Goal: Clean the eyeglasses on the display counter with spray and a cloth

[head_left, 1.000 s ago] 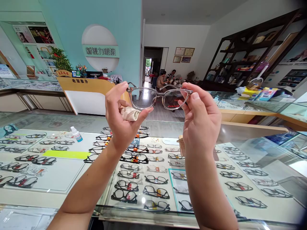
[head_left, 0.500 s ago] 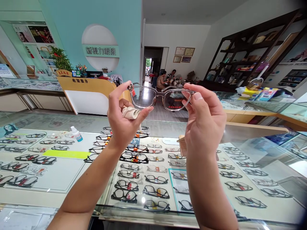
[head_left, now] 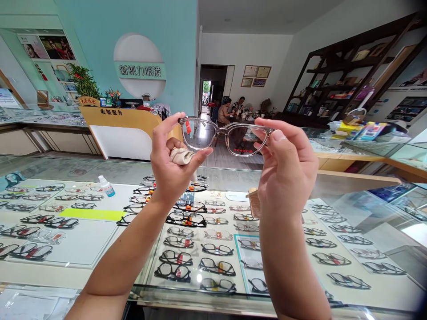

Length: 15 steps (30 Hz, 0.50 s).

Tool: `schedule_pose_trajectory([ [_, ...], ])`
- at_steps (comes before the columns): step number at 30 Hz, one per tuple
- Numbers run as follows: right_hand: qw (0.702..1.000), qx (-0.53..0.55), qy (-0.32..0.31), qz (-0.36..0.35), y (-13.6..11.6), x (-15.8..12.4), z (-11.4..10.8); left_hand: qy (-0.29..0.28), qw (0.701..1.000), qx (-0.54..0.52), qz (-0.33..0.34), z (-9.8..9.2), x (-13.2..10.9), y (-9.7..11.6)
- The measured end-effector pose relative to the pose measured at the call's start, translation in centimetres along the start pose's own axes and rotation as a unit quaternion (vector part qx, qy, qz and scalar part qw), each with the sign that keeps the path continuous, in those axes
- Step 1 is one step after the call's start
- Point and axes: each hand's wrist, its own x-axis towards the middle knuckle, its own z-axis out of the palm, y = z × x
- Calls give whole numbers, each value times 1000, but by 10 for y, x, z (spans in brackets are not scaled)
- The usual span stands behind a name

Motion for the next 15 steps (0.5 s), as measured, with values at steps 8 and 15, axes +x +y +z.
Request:
schedule_pose_trajectory([
  [8,991,125,11,40,-6,3,3,21,989,-132,54,10,3,-19],
  [15,985,170,-5,44,-8,4,4,17,989,-133,58,10,2,-18],
])
